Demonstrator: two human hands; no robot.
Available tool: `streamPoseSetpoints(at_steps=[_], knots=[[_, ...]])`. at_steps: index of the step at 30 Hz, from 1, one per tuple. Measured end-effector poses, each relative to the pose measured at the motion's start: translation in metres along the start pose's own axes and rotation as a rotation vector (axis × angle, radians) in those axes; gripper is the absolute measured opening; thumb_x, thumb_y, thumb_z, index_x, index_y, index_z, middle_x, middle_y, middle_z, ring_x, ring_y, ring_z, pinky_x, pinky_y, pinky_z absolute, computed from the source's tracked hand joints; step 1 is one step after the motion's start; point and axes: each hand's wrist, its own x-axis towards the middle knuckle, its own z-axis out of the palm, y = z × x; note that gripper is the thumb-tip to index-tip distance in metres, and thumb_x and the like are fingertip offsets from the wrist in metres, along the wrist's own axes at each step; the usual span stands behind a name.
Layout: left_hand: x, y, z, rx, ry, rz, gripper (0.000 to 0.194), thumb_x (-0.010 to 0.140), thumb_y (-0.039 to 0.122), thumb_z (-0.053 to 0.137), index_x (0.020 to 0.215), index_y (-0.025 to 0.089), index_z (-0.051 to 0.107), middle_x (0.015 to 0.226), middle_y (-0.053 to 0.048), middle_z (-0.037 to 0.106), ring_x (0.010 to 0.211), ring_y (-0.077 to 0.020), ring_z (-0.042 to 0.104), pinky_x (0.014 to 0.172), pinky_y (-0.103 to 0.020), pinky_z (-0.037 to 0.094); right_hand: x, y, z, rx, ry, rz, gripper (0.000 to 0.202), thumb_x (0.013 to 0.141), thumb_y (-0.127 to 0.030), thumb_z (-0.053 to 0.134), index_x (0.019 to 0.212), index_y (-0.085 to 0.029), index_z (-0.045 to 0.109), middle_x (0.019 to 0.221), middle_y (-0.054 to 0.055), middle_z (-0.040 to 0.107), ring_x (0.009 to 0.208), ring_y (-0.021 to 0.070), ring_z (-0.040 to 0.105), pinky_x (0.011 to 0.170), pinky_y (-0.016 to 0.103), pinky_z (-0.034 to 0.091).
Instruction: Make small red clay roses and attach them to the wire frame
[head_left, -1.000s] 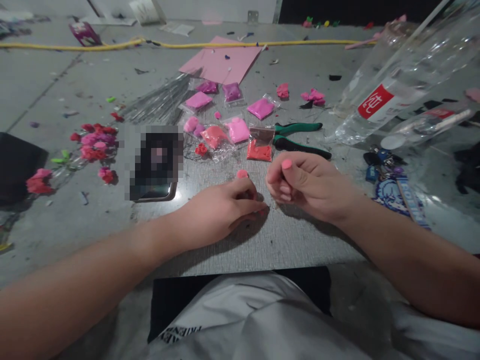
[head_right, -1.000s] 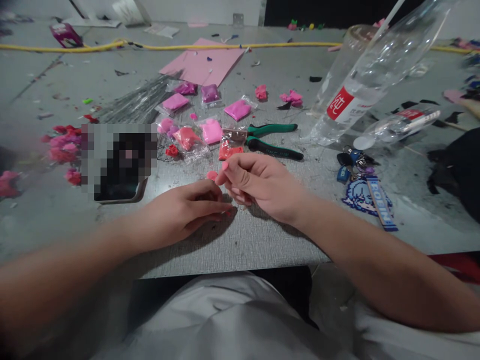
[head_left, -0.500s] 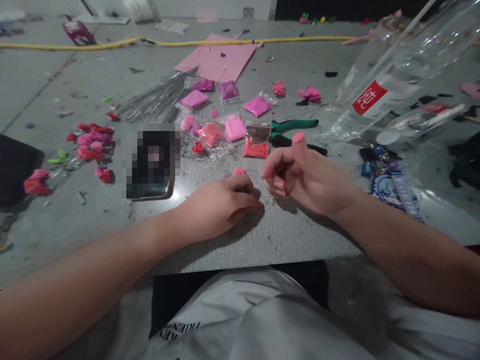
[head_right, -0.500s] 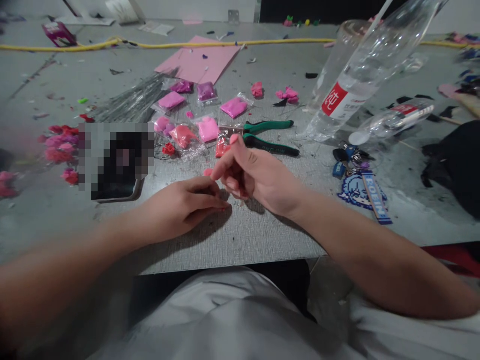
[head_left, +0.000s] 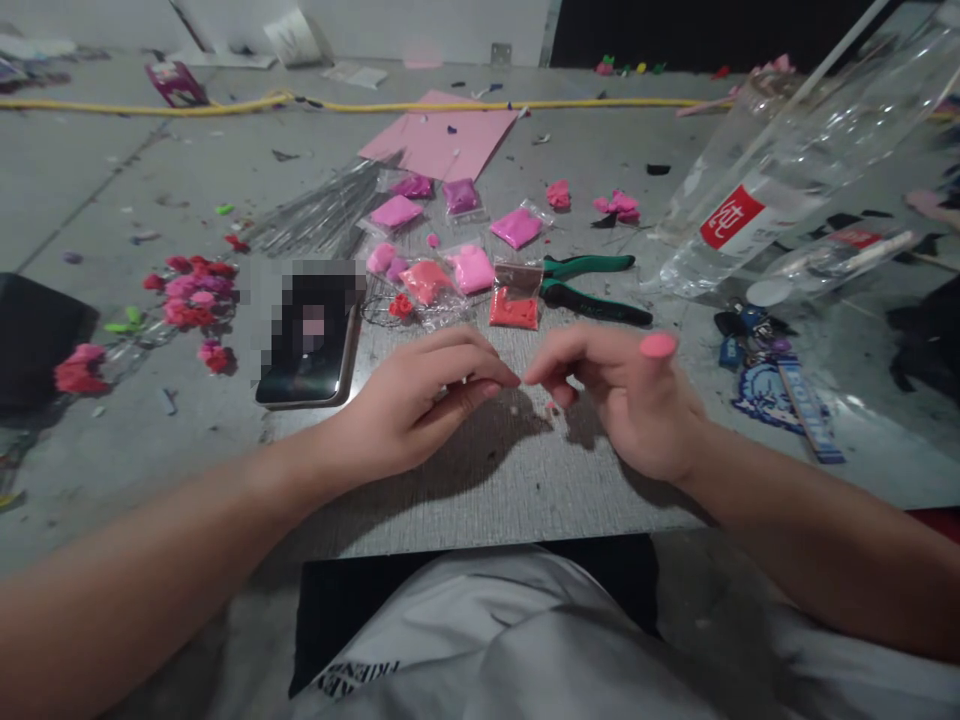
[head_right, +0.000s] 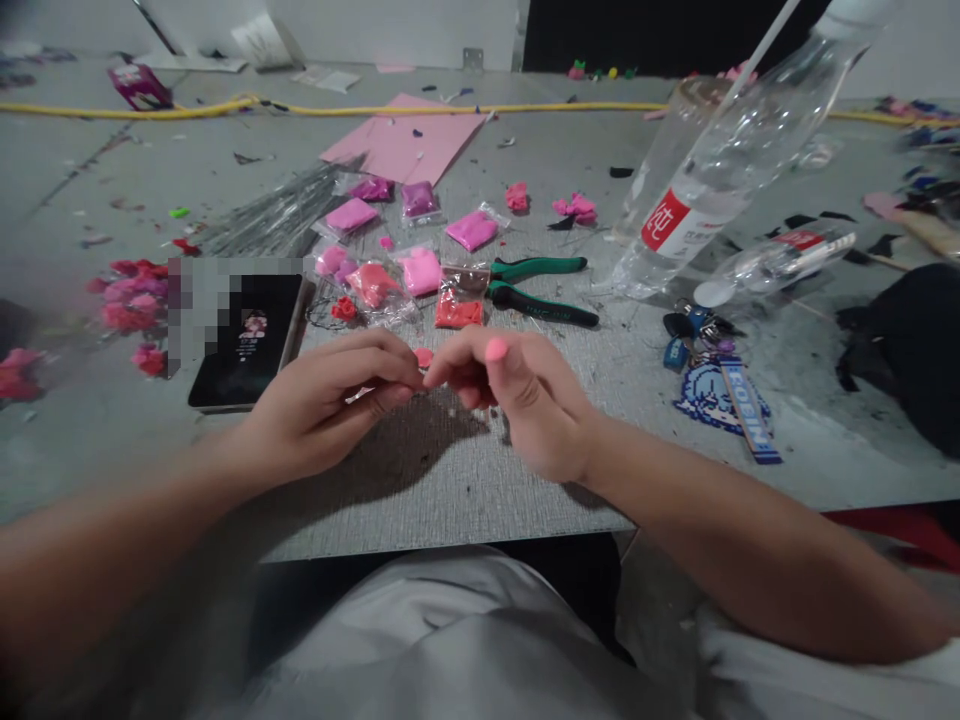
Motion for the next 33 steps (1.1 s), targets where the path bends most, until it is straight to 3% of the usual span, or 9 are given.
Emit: streamPoseSetpoints(at_steps=[5,10,14,20,27,33], knots=[[-0.001,-0.006,0.008,0.174,-0.114,-0.019,0.021,0.102,0.015,0.053,0.114,0.014,0.07,0.105,-0.01,0.068,0.098,-0.0197,0.066,0.086,-0.031,0.053,0.011,-0.002,-0.003,0.008,0.265,0.033,0.081,0.1,-0.078,0.021,0.08,-0.021,0.075,0.062,0.002,0.053,0.06,0.0148,0.048,0.056,0.03,0.036],[-0.002,-0.004,0.021,0.27,-0.22,0.0,0.027,0.102,0.022,0.052,0.12,0.013,0.07,0.106,-0.012,0.066,0.093,-0.0218,0.066,0.083,-0.034,0.056,0.021,0.0,-0.009,0.06,0.343,0.017,0.081,0.095,-0.083,0.027,0.072,-0.021,0.073,0.055,0.001,0.049,0.053,0.0137,0.046,0.05,0.03,0.032],[0.0,0.006,0.033,0.316,-0.248,0.015,0.028,0.104,0.026,0.05,0.12,0.015,0.07,0.107,-0.012,0.067,0.096,-0.0223,0.067,0.084,-0.034,0.058,0.024,0.001,-0.01,0.003,0.349,0.019,0.083,0.091,-0.087,0.025,0.071,-0.021,0.072,0.055,0.001,0.049,0.052,0.0132,0.045,0.049,0.029,0.032],[0.012,0.017,0.042,0.409,-0.307,-0.021,0.031,0.104,0.027,0.048,0.124,0.018,0.07,0.109,-0.012,0.067,0.091,-0.021,0.068,0.078,-0.032,0.057,0.027,0.007,-0.016,-0.026,0.287,0.02,0.081,0.096,-0.082,0.027,0.073,-0.018,0.071,0.056,0.0,0.05,0.054,0.0115,0.045,0.05,0.027,0.033],[0.026,0.012,0.056,0.405,-0.344,0.001,0.029,0.105,0.028,0.049,0.115,0.017,0.073,0.104,-0.011,0.068,0.087,-0.0203,0.066,0.075,-0.032,0.052,0.029,0.005,-0.021,-0.057,0.268,-0.004,0.075,0.098,-0.078,0.033,0.075,-0.017,0.071,0.057,-0.001,0.049,0.055,0.0109,0.046,0.052,0.026,0.033],[0.029,0.001,0.063,0.222,-0.299,-0.084,0.021,0.101,0.023,0.059,0.1,0.018,0.078,0.104,-0.008,0.071,0.089,-0.0207,0.069,0.079,-0.032,0.052,0.029,0.006,-0.02,-0.092,0.257,0.052,0.077,0.096,-0.082,0.031,0.075,-0.019,0.07,0.059,0.0,0.05,0.055,0.011,0.045,0.052,0.026,0.035]])
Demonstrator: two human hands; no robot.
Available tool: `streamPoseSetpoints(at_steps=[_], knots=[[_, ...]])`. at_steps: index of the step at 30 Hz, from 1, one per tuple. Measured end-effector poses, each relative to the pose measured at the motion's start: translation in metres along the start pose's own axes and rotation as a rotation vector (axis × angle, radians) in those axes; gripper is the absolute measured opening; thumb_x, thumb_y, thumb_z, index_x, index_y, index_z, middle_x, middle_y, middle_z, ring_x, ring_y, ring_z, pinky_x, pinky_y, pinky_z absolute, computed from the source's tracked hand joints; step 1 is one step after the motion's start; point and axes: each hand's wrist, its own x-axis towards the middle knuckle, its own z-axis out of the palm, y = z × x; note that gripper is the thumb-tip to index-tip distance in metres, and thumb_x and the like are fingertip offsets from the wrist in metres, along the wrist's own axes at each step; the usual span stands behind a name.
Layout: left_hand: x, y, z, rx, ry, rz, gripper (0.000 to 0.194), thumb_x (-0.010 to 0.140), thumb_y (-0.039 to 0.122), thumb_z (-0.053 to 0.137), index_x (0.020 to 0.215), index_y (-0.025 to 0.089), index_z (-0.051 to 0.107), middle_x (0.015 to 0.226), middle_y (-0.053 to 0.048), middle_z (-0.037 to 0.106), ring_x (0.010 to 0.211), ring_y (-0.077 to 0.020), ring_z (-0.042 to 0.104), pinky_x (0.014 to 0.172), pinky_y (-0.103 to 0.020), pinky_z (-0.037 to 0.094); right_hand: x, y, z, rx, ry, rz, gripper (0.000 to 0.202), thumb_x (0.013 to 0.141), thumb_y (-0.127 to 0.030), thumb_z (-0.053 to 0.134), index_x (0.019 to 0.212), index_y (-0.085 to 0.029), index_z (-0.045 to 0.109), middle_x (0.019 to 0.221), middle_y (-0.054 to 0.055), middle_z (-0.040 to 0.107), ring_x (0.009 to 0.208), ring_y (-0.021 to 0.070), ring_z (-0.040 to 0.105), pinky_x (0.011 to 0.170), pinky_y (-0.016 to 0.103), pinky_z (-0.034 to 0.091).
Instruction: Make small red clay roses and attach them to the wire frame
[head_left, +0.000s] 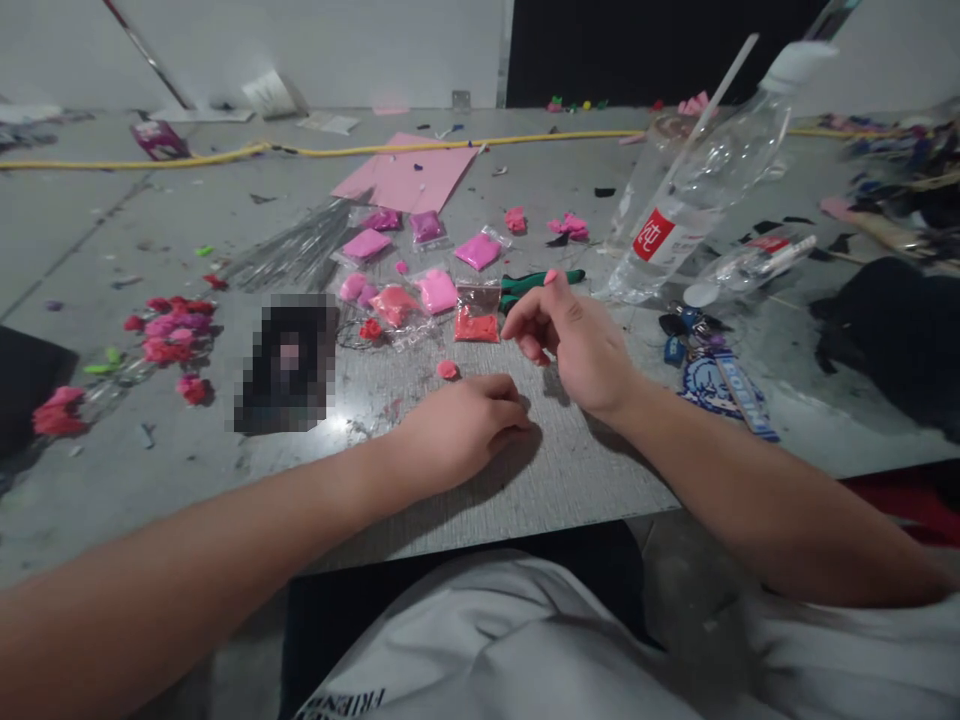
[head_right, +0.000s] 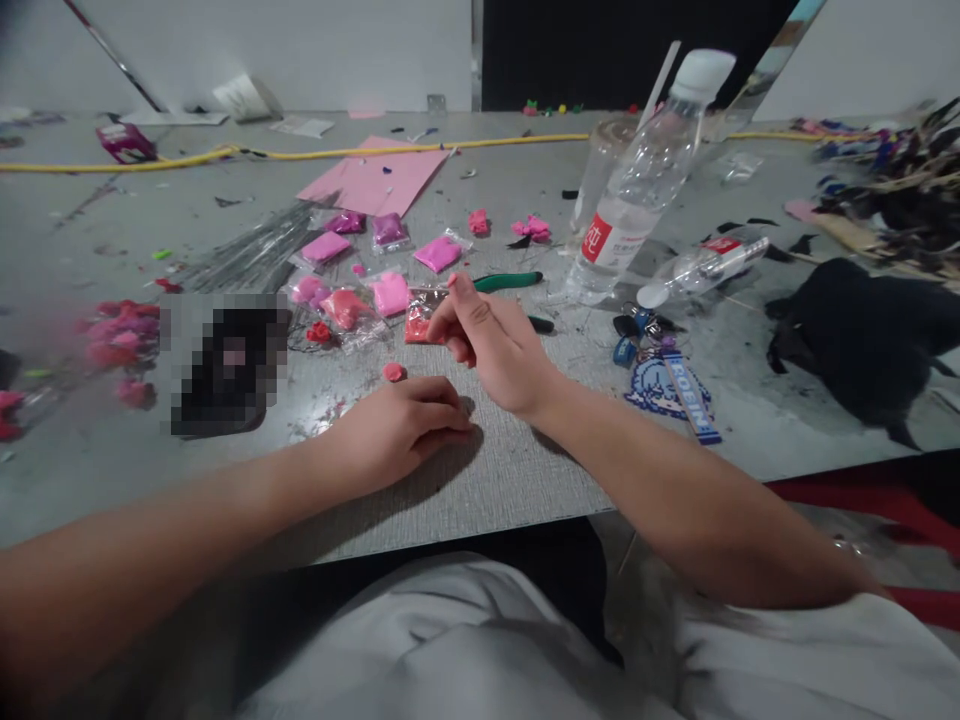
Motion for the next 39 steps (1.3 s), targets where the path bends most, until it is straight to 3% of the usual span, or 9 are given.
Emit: streamPoseSetpoints(at_steps=[3,6,10,12,15,19,28,39], knots=[[0.0,-0.002,-0.005,-0.13,0.032,0.0,0.017,0.099,0.019,0.062,0.098,0.018,0.079,0.101,-0.007,0.071,0.09,-0.0206,0.069,0.08,-0.032,0.052,0.001,0.001,-0.002,0.023,-0.002,0.028,0.078,0.096,-0.083,0.031,0.075,-0.019,0.071,0.057,0.0,0.049,0.054,0.0114,0.045,0.051,0.026,0.034],[-0.006,-0.001,-0.024,-0.377,0.093,0.04,0.012,0.097,0.021,0.067,0.096,0.017,0.078,0.095,-0.006,0.072,0.089,-0.0173,0.068,0.082,-0.03,0.052,-0.001,0.0,-0.002,0.06,-0.01,0.055,0.077,0.096,-0.082,0.031,0.076,-0.019,0.07,0.057,-0.001,0.049,0.053,0.0114,0.045,0.05,0.026,0.033],[-0.02,-0.001,-0.047,-0.83,0.389,-0.074,0.005,0.094,0.023,0.073,0.092,0.02,0.077,0.088,-0.002,0.07,0.077,-0.0114,0.062,0.07,-0.024,0.049,-0.012,0.0,0.005,0.129,-0.058,0.114,0.072,0.098,-0.078,0.035,0.078,-0.019,0.071,0.057,-0.001,0.05,0.054,0.0114,0.045,0.052,0.025,0.036],[-0.025,-0.004,-0.047,-1.085,0.451,-0.068,0.006,0.092,0.028,0.076,0.095,0.023,0.078,0.085,-0.001,0.067,0.069,-0.0092,0.056,0.062,-0.022,0.046,-0.019,0.001,0.01,0.21,-0.142,0.129,0.061,0.1,-0.072,0.045,0.084,-0.019,0.072,0.061,-0.001,0.052,0.057,0.0116,0.047,0.053,0.025,0.037],[-0.026,-0.007,-0.037,-1.253,0.517,-0.041,0.009,0.089,0.031,0.08,0.091,0.022,0.079,0.084,-0.002,0.066,0.067,-0.0098,0.056,0.062,-0.024,0.049,-0.028,0.002,0.018,0.358,-0.321,0.209,0.047,0.101,-0.061,0.055,0.088,-0.019,0.072,0.069,0.0,0.059,0.057,0.0106,0.048,0.052,0.024,0.036],[-0.025,-0.006,-0.024,-1.307,0.572,-0.136,0.01,0.087,0.03,0.082,0.087,0.021,0.079,0.083,-0.003,0.068,0.067,-0.0105,0.06,0.059,-0.023,0.051,-0.032,-0.002,0.022,0.476,-0.468,0.286,0.034,0.101,-0.047,0.063,0.087,-0.018,0.073,0.068,-0.001,0.056,0.06,0.0098,0.049,0.057,0.024,0.037],[-0.032,0.005,-0.022,-1.403,0.454,-0.108,0.009,0.095,0.028,0.074,0.097,0.024,0.081,0.084,-0.002,0.072,0.073,-0.0148,0.071,0.075,-0.034,0.061,-0.029,-0.009,0.023,0.508,-0.503,0.333,0.033,0.1,-0.042,0.066,0.082,-0.015,0.075,0.067,-0.001,0.056,0.06,0.0086,0.048,0.057,0.023,0.037],[-0.035,0.006,-0.019,-1.294,0.524,-0.149,0.006,0.092,0.028,0.077,0.091,0.026,0.082,0.087,-0.003,0.069,0.075,-0.014,0.067,0.072,-0.031,0.06,-0.03,-0.007,0.022,0.509,-0.493,0.402,0.033,0.097,-0.043,0.069,0.081,-0.016,0.074,0.074,0.001,0.065,0.06,0.0085,0.05,0.056,0.023,0.039]])
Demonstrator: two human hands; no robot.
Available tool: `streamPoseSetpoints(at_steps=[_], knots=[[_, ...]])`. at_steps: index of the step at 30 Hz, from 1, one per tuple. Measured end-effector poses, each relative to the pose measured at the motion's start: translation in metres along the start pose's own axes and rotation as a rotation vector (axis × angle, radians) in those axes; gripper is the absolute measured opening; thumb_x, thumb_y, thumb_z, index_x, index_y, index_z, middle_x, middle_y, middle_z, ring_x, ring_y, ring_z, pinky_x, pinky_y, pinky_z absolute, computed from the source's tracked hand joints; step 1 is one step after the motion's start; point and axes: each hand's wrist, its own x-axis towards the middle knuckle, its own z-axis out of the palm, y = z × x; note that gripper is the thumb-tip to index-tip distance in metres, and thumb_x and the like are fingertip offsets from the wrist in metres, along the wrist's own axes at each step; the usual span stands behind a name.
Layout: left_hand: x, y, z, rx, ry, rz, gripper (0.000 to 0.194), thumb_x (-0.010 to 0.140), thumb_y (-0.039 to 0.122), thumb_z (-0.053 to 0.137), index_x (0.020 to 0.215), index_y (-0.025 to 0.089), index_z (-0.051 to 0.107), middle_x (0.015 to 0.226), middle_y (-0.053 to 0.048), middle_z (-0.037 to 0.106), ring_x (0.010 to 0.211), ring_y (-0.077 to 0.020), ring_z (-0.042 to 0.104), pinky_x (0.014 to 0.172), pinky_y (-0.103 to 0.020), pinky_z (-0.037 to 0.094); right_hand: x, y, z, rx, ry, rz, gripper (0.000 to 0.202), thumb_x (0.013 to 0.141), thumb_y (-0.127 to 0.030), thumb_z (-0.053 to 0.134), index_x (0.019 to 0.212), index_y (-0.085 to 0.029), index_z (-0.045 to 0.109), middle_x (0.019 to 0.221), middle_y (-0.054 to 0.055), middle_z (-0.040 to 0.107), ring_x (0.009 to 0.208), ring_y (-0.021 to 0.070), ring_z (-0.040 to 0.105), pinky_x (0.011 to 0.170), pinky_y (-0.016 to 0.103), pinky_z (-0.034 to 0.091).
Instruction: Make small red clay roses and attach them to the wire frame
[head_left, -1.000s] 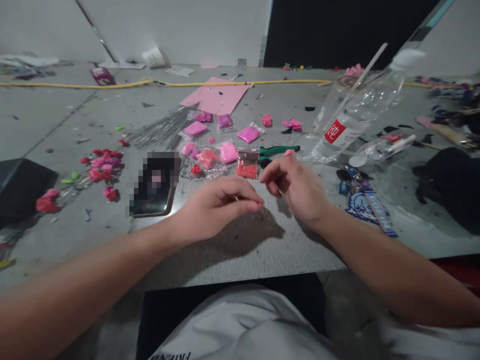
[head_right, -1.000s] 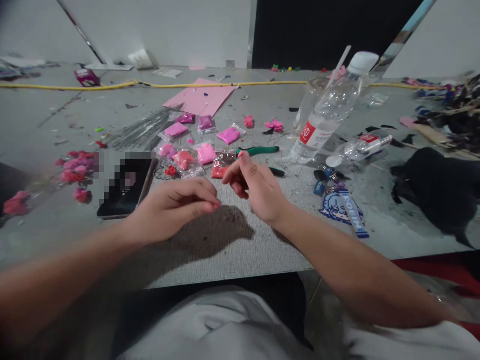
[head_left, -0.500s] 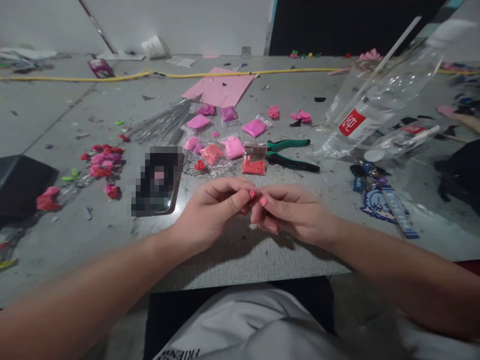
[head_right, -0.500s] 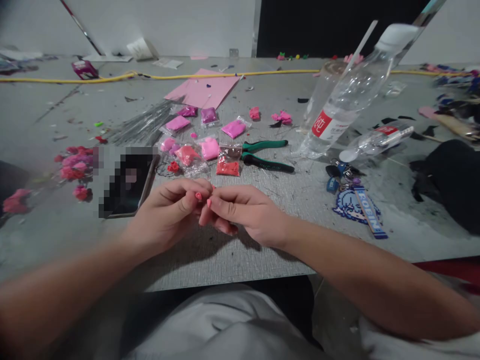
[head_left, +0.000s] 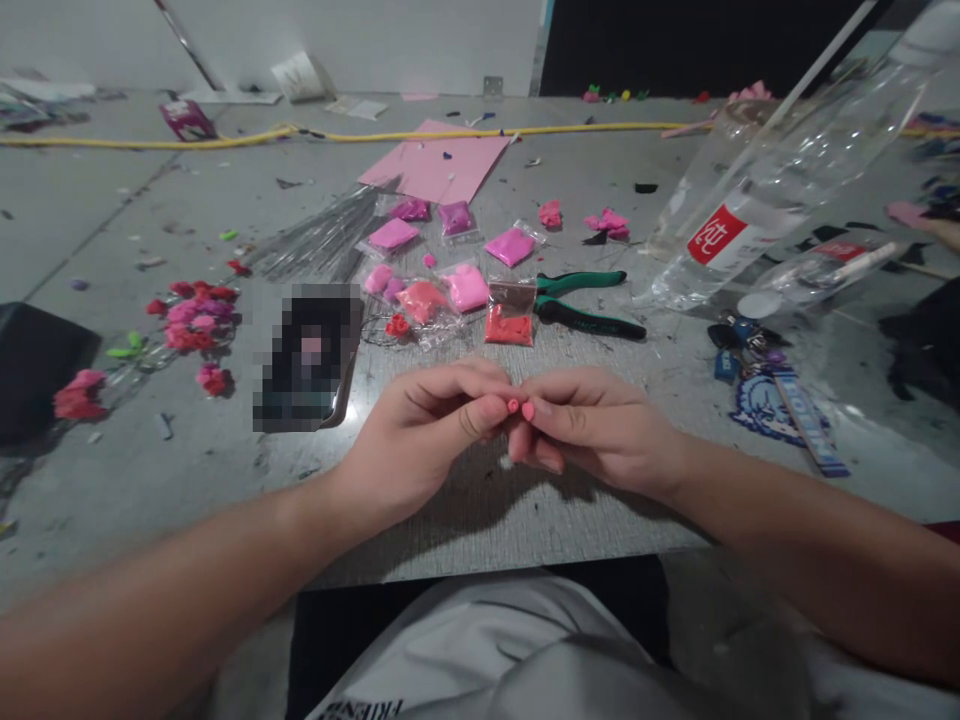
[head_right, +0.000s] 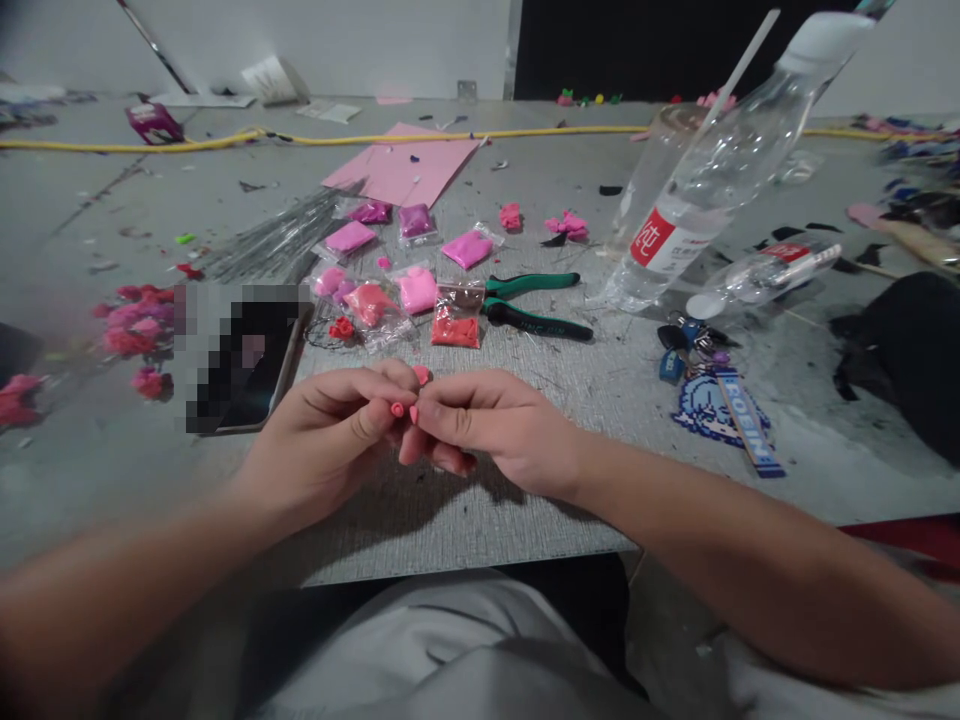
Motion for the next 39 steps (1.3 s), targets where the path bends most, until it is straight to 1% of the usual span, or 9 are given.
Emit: streamPoseSetpoints(at_steps=[4,6,12,16,24,29,31,35,39], knots=[[-0.0006,-0.0006,0.0002,0.028,0.015,0.022,0.006,0.092,0.027,0.077,0.089,0.027,0.083,0.084,-0.002,0.069,0.082,-0.0143,0.066,0.078,-0.03,0.057,0.0004,0.0012,-0.0005,0.031,-0.01,0.002,0.031,0.097,-0.042,0.07,0.081,-0.016,0.074,0.075,0.001,0.067,0.06,0.0077,0.05,0.056,0.022,0.038],[-0.0007,-0.0007,0.0001,0.03,0.017,0.019,0.006,0.092,0.027,0.077,0.089,0.028,0.083,0.084,-0.002,0.069,0.082,-0.0142,0.066,0.079,-0.031,0.057,0.0006,0.0015,-0.0006,0.021,-0.005,0.012,0.031,0.097,-0.042,0.07,0.081,-0.016,0.074,0.074,0.001,0.066,0.06,0.0079,0.05,0.055,0.022,0.037],[-0.0016,-0.0028,0.0004,0.01,0.053,0.002,0.004,0.089,0.028,0.081,0.089,0.028,0.084,0.087,-0.003,0.068,0.083,-0.0156,0.067,0.072,-0.031,0.06,0.0019,0.0031,0.0009,-0.008,0.021,0.02,0.034,0.096,-0.046,0.071,0.081,-0.016,0.074,0.072,0.001,0.064,0.058,0.0081,0.048,0.054,0.023,0.036],[-0.0029,-0.0058,0.0006,-0.031,0.061,0.013,0.009,0.089,0.024,0.079,0.094,0.029,0.085,0.091,-0.002,0.067,0.073,-0.0115,0.067,0.067,-0.029,0.06,0.0028,0.0047,0.0011,0.007,0.025,0.007,0.032,0.097,-0.045,0.069,0.083,-0.016,0.073,0.074,0.001,0.064,0.058,0.0073,0.048,0.054,0.022,0.035],[-0.0025,-0.0073,0.0006,-0.036,0.079,0.022,0.01,0.088,0.022,0.081,0.093,0.029,0.085,0.091,-0.002,0.066,0.072,-0.0101,0.065,0.066,-0.027,0.059,0.0044,0.0072,-0.0013,-0.066,0.023,0.044,0.039,0.098,-0.052,0.066,0.084,-0.017,0.072,0.064,-0.002,0.054,0.055,0.0087,0.044,0.051,0.023,0.032],[-0.0013,-0.0071,0.0008,-0.017,0.061,0.029,0.012,0.091,0.022,0.078,0.096,0.03,0.085,0.089,-0.002,0.066,0.072,-0.0109,0.064,0.069,-0.03,0.059,0.0057,0.0053,0.0008,-0.023,0.032,0.002,0.033,0.097,-0.047,0.069,0.084,-0.016,0.07,0.078,0.001,0.064,0.058,0.0073,0.047,0.052,0.022,0.036],[-0.0015,-0.007,0.001,-0.003,0.071,0.027,0.01,0.091,0.023,0.078,0.095,0.03,0.085,0.09,-0.002,0.067,0.073,-0.0112,0.064,0.068,-0.029,0.058,0.0053,0.0042,0.0013,-0.027,0.033,-0.009,0.032,0.097,-0.045,0.069,0.082,-0.016,0.07,0.074,0.0,0.062,0.057,0.0073,0.046,0.052,0.022,0.035],[-0.0022,-0.0073,0.0018,-0.003,0.111,0.021,0.007,0.089,0.024,0.08,0.093,0.029,0.085,0.093,-0.001,0.068,0.075,-0.0097,0.064,0.069,-0.024,0.055,0.0039,0.004,0.0011,-0.047,0.074,-0.038,0.033,0.097,-0.043,0.07,0.078,-0.016,0.07,0.06,-0.004,0.051,0.055,0.0074,0.043,0.051,0.022,0.032],[-0.0034,-0.0082,0.0009,0.006,0.111,0.013,0.01,0.09,0.025,0.079,0.097,0.03,0.085,0.091,-0.001,0.07,0.076,-0.0094,0.063,0.07,-0.022,0.054,0.0043,0.0051,-0.0002,-0.003,0.112,-0.059,0.029,0.095,-0.039,0.073,0.078,-0.016,0.071,0.063,-0.003,0.056,0.054,0.0069,0.043,0.05,0.022,0.031]])
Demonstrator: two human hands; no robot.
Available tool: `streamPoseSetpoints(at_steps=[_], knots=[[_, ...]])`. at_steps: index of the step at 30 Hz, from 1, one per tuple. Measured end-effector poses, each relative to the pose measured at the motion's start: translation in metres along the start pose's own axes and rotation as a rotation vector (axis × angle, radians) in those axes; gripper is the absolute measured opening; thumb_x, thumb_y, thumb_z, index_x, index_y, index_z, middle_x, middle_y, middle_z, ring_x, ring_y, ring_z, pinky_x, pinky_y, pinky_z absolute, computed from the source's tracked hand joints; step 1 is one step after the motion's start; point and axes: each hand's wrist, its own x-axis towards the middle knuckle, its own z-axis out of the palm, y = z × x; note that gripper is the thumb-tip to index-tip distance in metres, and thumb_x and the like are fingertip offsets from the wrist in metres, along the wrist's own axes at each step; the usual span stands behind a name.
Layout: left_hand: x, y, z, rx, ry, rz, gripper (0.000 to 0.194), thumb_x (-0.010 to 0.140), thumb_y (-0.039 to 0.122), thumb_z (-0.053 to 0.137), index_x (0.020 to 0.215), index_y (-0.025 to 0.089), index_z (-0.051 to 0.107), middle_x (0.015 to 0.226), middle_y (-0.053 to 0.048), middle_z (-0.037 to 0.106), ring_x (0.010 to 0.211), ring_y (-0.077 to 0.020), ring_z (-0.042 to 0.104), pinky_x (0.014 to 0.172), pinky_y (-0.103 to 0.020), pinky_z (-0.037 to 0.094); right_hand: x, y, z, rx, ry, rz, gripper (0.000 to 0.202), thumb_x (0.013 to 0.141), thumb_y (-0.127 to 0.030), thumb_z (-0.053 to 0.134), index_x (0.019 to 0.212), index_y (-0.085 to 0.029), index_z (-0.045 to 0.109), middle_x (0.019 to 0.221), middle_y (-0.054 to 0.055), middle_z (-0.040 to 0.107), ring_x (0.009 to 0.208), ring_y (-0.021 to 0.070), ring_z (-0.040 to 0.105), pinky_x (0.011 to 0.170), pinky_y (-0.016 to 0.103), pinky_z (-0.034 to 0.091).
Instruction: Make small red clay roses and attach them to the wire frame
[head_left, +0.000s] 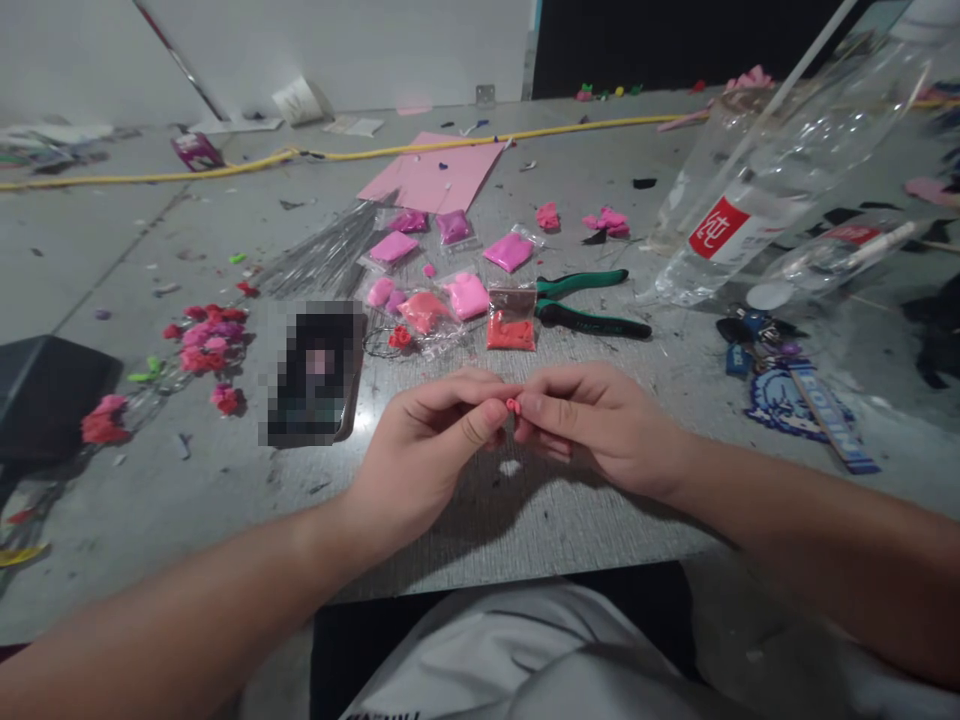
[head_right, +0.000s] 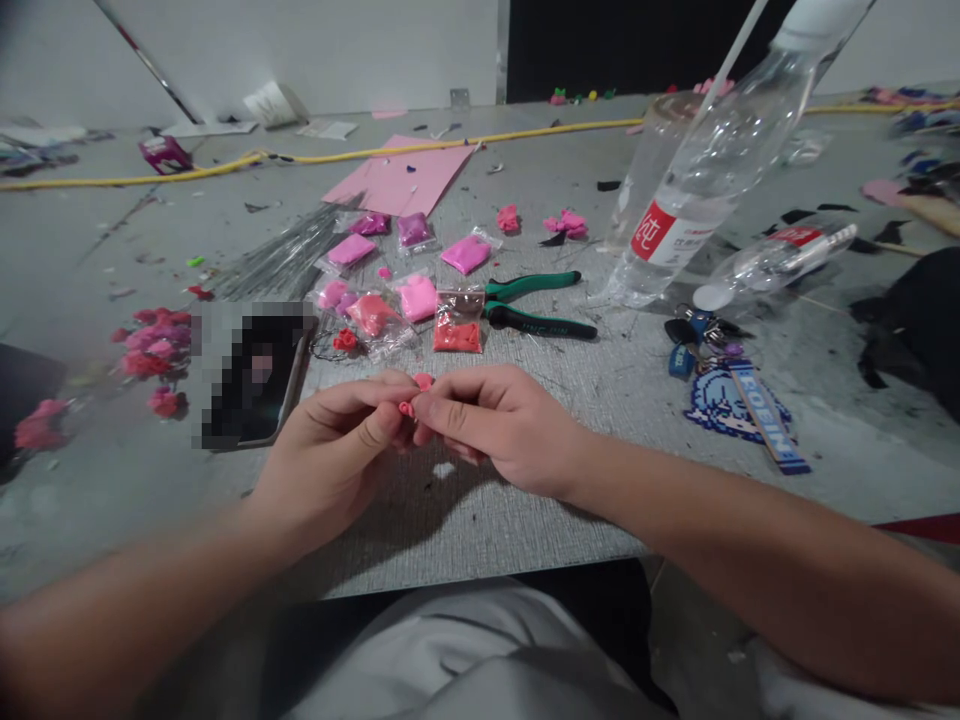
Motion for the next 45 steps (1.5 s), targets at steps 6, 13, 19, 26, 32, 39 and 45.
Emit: streamPoseSetpoints(at_steps=[6,13,19,26,32,39,45], knots=[[-0.0013,-0.0006,-0.0016,0.046,0.016,0.009,0.018,0.089,0.019,0.08,0.101,0.032,0.084,0.102,-0.001,0.073,0.083,-0.0088,0.065,0.073,-0.019,0.055,-0.0003,0.0,-0.0012,0.017,0.044,0.001,0.027,0.097,-0.034,0.071,0.076,-0.016,0.068,0.059,-0.005,0.051,0.054,0.0065,0.043,0.051,0.02,0.031],[-0.0019,0.0016,0.0013,0.124,0.052,0.052,0.016,0.089,0.016,0.08,0.096,0.03,0.084,0.098,-0.001,0.074,0.086,-0.0104,0.067,0.078,-0.021,0.056,-0.001,-0.0008,0.0003,0.007,0.066,0.006,0.028,0.096,-0.034,0.071,0.075,-0.016,0.065,0.06,-0.005,0.05,0.054,0.0063,0.043,0.051,0.021,0.03],[-0.0011,0.0003,0.0002,0.115,0.046,0.036,0.018,0.089,0.014,0.079,0.098,0.029,0.083,0.097,0.001,0.073,0.089,-0.009,0.069,0.082,-0.019,0.057,-0.0007,-0.0036,0.0017,-0.021,0.064,0.01,0.03,0.098,-0.034,0.067,0.075,-0.017,0.063,0.058,-0.005,0.047,0.053,0.0073,0.04,0.052,0.023,0.03],[0.0023,-0.0011,0.002,0.049,0.075,-0.014,0.019,0.088,0.012,0.08,0.095,0.029,0.083,0.098,0.005,0.078,0.09,-0.0053,0.071,0.079,-0.012,0.056,-0.0008,-0.0023,0.0019,-0.123,0.158,0.011,0.034,0.098,-0.04,0.066,0.074,-0.018,0.06,0.057,-0.006,0.045,0.053,0.0075,0.039,0.051,0.024,0.028],[0.0024,-0.001,0.0034,0.063,0.097,-0.013,0.016,0.087,0.013,0.081,0.094,0.028,0.082,0.096,0.005,0.078,0.088,-0.0049,0.071,0.078,-0.011,0.056,0.0005,-0.0032,0.0038,-0.135,0.176,0.006,0.032,0.098,-0.039,0.064,0.074,-0.017,0.061,0.057,-0.006,0.046,0.053,0.0076,0.04,0.051,0.023,0.029],[0.0034,-0.0007,0.0026,0.09,0.089,0.013,0.013,0.089,0.016,0.079,0.094,0.028,0.081,0.095,0.004,0.076,0.087,-0.0065,0.07,0.08,-0.016,0.056,0.0029,0.0016,0.0047,0.105,0.128,0.067,0.037,0.096,-0.046,0.067,0.073,-0.018,0.06,0.058,-0.006,0.047,0.051,0.0074,0.039,0.052,0.023,0.033],[0.004,0.0006,0.0014,0.112,0.068,0.045,0.013,0.09,0.015,0.078,0.095,0.027,0.08,0.096,0.002,0.073,0.086,-0.0085,0.069,0.082,-0.021,0.057,0.0023,0.0016,0.0066,0.115,0.085,0.135,0.039,0.094,-0.052,0.069,0.081,-0.016,0.065,0.058,-0.005,0.047,0.052,0.0076,0.039,0.05,0.021,0.031]])
